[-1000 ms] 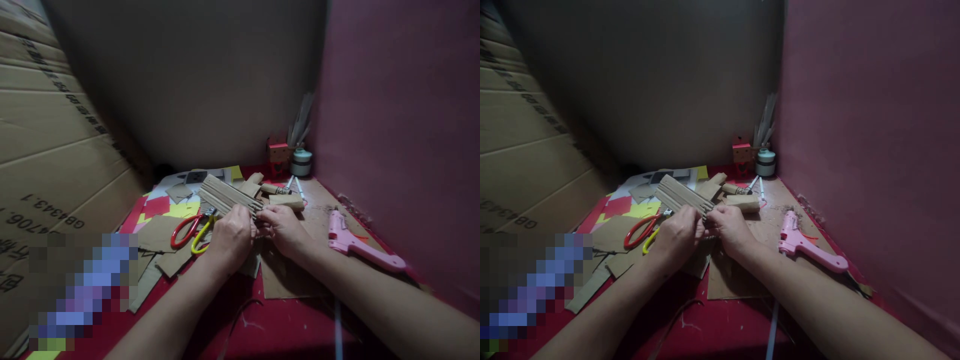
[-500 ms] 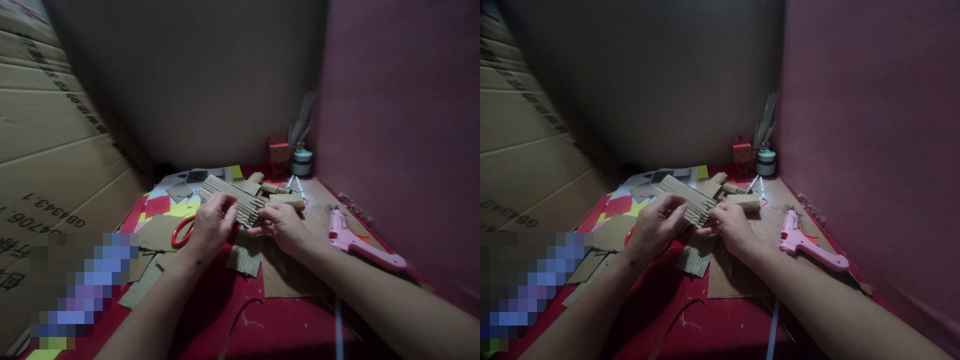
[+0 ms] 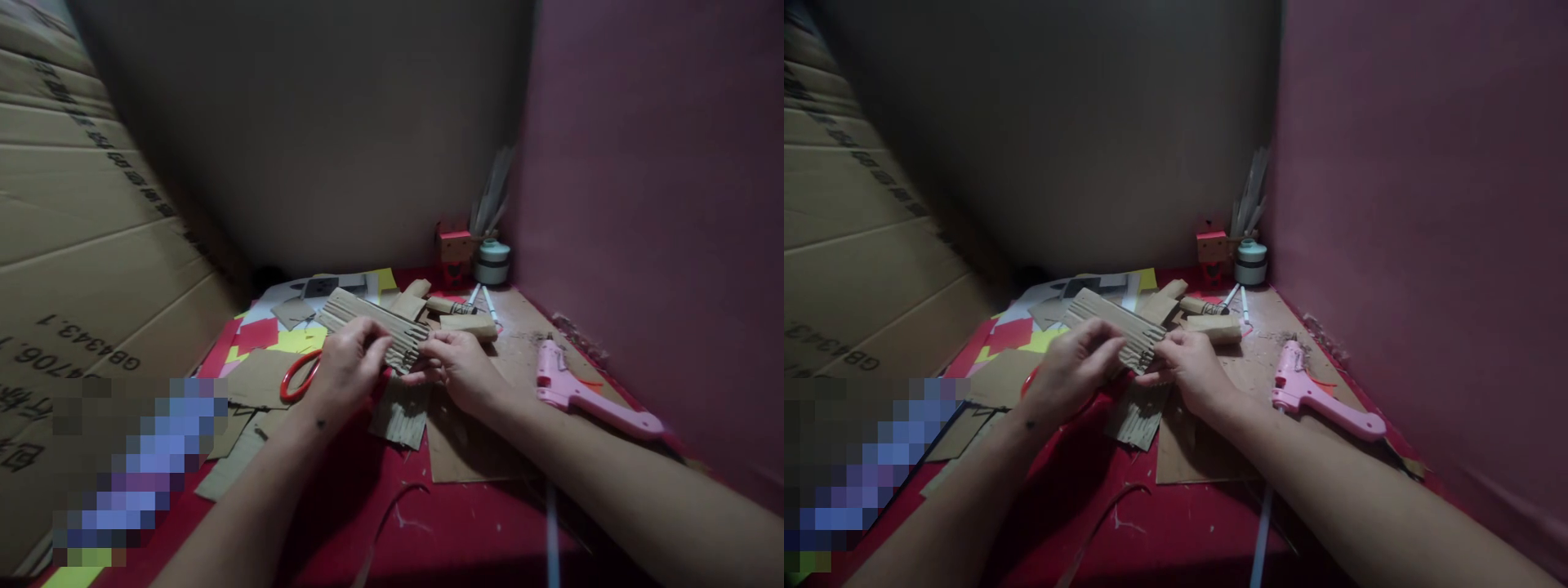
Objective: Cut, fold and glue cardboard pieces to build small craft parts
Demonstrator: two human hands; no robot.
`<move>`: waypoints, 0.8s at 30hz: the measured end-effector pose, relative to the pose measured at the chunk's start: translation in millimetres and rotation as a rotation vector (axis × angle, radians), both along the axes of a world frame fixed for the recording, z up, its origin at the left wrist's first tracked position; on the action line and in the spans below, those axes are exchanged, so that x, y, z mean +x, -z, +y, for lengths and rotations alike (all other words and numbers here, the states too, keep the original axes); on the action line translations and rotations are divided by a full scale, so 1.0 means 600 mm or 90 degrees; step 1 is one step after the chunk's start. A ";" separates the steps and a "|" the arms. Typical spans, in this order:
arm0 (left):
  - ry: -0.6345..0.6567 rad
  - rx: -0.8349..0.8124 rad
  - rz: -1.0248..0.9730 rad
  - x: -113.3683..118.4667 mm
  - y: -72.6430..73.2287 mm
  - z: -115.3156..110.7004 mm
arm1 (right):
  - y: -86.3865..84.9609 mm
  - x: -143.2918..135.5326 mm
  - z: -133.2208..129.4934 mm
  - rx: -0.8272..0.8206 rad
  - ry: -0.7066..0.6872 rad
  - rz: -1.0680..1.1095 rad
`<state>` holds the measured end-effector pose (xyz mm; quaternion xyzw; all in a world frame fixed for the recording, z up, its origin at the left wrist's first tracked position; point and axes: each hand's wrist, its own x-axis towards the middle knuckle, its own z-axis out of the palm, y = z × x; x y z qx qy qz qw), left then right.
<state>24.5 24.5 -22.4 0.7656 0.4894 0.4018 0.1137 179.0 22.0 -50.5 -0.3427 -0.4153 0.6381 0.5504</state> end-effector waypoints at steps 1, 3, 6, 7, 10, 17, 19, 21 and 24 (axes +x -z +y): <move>0.029 0.007 0.049 0.003 0.003 -0.001 | 0.001 0.000 0.001 0.000 0.004 0.006; 0.048 0.053 0.142 0.013 0.010 -0.005 | 0.002 0.000 0.002 -0.001 0.017 0.011; 0.012 0.103 0.252 0.026 0.023 -0.009 | 0.004 0.000 0.001 -0.002 0.009 0.007; -0.004 0.107 0.284 0.028 0.025 -0.009 | 0.004 -0.001 0.000 -0.004 0.002 0.005; -0.057 0.117 0.326 0.025 0.025 -0.007 | 0.001 -0.001 -0.001 -0.008 -0.006 -0.005; -0.258 0.121 0.048 -0.035 -0.010 0.023 | -0.004 0.003 0.003 -0.002 0.004 0.000; -0.323 0.132 -0.025 -0.058 -0.017 0.039 | -0.003 0.005 0.005 -0.003 0.000 0.006; -0.381 0.148 -0.117 -0.078 -0.020 0.055 | -0.003 0.006 0.005 -0.003 -0.019 0.003; -0.322 -0.046 -0.377 -0.097 -0.020 0.067 | -0.008 0.009 0.003 0.003 -0.046 -0.001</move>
